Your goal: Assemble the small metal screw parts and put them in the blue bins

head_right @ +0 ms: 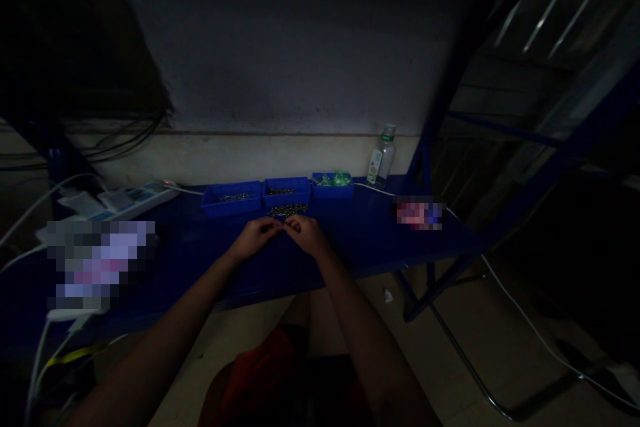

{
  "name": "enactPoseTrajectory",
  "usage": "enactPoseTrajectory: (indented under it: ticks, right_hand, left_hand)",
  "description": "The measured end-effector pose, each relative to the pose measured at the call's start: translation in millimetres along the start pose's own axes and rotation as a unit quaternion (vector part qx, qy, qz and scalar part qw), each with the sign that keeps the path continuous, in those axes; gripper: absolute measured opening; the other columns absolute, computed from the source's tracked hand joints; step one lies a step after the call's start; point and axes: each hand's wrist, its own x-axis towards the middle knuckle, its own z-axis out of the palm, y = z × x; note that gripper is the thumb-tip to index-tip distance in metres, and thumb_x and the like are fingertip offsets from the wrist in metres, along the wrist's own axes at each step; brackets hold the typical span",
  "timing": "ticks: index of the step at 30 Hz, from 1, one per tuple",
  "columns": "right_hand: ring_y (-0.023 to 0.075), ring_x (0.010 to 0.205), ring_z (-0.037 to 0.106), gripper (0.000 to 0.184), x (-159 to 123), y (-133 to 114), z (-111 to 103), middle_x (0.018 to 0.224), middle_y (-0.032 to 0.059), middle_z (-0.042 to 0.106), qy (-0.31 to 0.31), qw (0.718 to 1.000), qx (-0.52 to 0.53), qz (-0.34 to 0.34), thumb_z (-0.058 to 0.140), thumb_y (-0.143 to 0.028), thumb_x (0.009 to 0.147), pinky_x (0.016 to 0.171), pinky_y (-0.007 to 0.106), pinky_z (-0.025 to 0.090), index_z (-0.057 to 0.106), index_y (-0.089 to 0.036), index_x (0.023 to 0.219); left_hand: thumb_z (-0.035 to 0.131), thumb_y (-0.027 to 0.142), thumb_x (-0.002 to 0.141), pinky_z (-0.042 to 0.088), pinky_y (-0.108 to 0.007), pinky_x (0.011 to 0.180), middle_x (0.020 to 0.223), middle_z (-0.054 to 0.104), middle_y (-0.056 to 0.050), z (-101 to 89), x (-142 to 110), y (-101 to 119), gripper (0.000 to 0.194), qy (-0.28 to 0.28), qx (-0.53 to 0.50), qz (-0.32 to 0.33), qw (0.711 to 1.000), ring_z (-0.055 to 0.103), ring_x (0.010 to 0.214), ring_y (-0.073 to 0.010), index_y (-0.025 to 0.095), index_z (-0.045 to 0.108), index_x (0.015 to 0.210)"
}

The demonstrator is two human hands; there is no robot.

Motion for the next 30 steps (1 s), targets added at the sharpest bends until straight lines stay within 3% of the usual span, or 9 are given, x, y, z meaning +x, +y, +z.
enactPoseTrajectory:
  ticks: [11,17,25,30]
  right_hand:
    - [0.0077,0.063,0.049,0.013,0.0,3.9,0.4,0.071,-0.0010,0.057,-0.054,0.995,-0.080,-0.021,0.055,-0.027,0.077,0.062,0.018,0.037,0.062,-0.017,0.079]
    - [0.0086,0.067,0.053,0.017,1.0,2.1,-0.5,0.077,0.0007,0.060,-0.007,0.998,-0.053,-0.015,0.053,-0.030,0.080,0.064,0.019,0.040,0.061,-0.017,0.086]
    - [0.0087,0.068,0.055,0.018,1.7,1.1,2.3,0.079,0.0005,0.062,0.015,1.000,0.002,-0.013,0.051,-0.031,0.080,0.066,0.019,0.042,0.059,-0.017,0.088]
    - [0.0098,0.066,0.054,0.018,2.9,3.8,2.4,0.073,-0.0001,0.060,0.057,0.997,-0.042,0.026,0.049,-0.031,0.081,0.065,0.021,0.041,0.057,-0.018,0.090]
  left_hand:
    - [0.044,0.031,0.083,0.042,-0.024,0.070,0.081,0.057,-0.003,-3.0,-1.6,12.6,0.022,-0.006,0.069,0.044,0.997,0.053,0.074,-0.0144,0.017,0.061,0.084]
    - [0.040,0.033,0.085,0.041,-0.025,0.072,0.084,0.059,-0.004,-3.9,-1.2,10.9,0.026,0.018,0.049,0.027,0.998,0.054,0.075,-0.0146,0.016,0.059,0.087]
    - [0.042,0.027,0.080,0.041,-0.022,0.066,0.079,0.061,-0.002,-0.4,-1.1,2.8,0.021,-0.027,0.034,0.006,0.999,0.054,0.070,-0.0137,0.015,0.059,0.085]
    - [0.044,0.029,0.077,0.040,-0.022,0.064,0.076,0.063,-0.001,-10.3,6.9,-1.6,0.022,0.029,0.068,-0.039,0.997,0.056,0.068,-0.0140,0.015,0.060,0.083]
